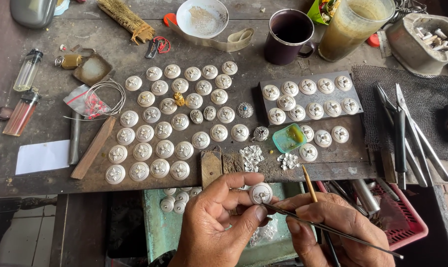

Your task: Applying adhesive to small circular jewelry components and placing decorative silver elements using a brush and tweezers.

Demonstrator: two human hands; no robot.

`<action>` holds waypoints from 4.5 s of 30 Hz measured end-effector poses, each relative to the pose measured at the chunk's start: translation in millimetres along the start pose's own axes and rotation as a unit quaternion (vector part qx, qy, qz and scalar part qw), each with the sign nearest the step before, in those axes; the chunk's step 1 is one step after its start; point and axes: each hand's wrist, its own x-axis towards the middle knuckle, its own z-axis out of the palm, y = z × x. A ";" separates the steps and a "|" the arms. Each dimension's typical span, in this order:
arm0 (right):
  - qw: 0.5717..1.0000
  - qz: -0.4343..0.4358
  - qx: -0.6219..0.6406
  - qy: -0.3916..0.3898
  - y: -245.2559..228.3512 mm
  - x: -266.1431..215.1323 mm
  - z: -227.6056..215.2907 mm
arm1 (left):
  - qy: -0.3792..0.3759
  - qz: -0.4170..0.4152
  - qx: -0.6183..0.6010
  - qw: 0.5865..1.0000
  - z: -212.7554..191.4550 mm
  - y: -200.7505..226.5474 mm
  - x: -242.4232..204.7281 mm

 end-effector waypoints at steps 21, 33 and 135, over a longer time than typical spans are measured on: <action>0.999 0.029 0.007 0.012 -1.3 -0.8 -2.9 | -0.014 0.032 0.017 0.999 -2.4 0.4 -1.7; 0.996 -0.082 -0.019 0.030 10.9 9.2 -22.5 | 0.006 0.077 -0.049 0.996 7.0 -1.2 -3.8; 0.952 0.173 0.247 -0.046 17.2 8.5 -19.5 | -0.008 0.010 -0.019 1.000 8.1 2.0 -8.2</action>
